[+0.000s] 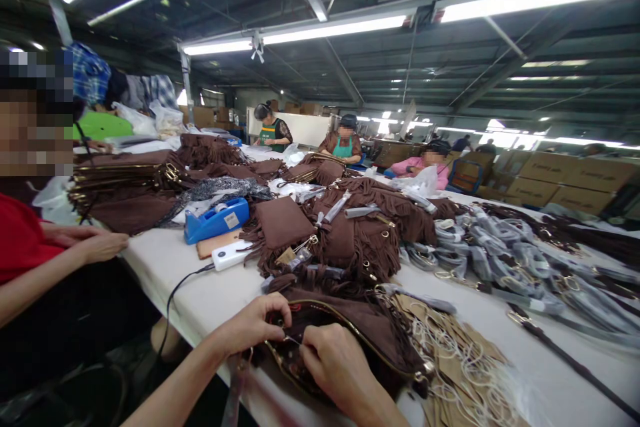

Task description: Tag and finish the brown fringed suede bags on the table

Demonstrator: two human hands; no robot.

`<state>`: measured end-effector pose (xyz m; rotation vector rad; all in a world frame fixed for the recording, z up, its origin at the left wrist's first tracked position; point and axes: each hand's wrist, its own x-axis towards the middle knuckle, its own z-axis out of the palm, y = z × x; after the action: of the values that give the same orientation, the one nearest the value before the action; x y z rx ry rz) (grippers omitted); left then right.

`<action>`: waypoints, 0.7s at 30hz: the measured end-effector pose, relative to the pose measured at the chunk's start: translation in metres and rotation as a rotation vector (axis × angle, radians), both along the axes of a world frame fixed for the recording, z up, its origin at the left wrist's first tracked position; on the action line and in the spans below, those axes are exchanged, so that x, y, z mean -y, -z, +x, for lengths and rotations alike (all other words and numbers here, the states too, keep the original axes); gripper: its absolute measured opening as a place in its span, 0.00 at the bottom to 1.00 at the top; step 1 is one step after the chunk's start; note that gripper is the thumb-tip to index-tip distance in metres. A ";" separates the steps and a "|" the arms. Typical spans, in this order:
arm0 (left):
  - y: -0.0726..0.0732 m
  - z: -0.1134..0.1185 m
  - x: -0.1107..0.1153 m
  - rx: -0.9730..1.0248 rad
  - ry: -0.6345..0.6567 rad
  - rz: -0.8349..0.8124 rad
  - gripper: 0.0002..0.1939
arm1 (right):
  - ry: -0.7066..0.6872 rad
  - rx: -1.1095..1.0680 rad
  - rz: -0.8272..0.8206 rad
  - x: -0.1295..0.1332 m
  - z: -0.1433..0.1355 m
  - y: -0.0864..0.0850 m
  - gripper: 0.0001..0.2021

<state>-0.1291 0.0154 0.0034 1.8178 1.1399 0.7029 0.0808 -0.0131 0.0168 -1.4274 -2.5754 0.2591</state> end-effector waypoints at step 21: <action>-0.002 -0.002 0.006 0.145 0.057 -0.003 0.12 | 0.141 -0.044 0.004 0.006 -0.030 0.010 0.12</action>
<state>-0.1315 0.0091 0.0050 1.7592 0.9901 0.7863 0.0507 -0.0194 0.0067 -1.5756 -2.4257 0.2614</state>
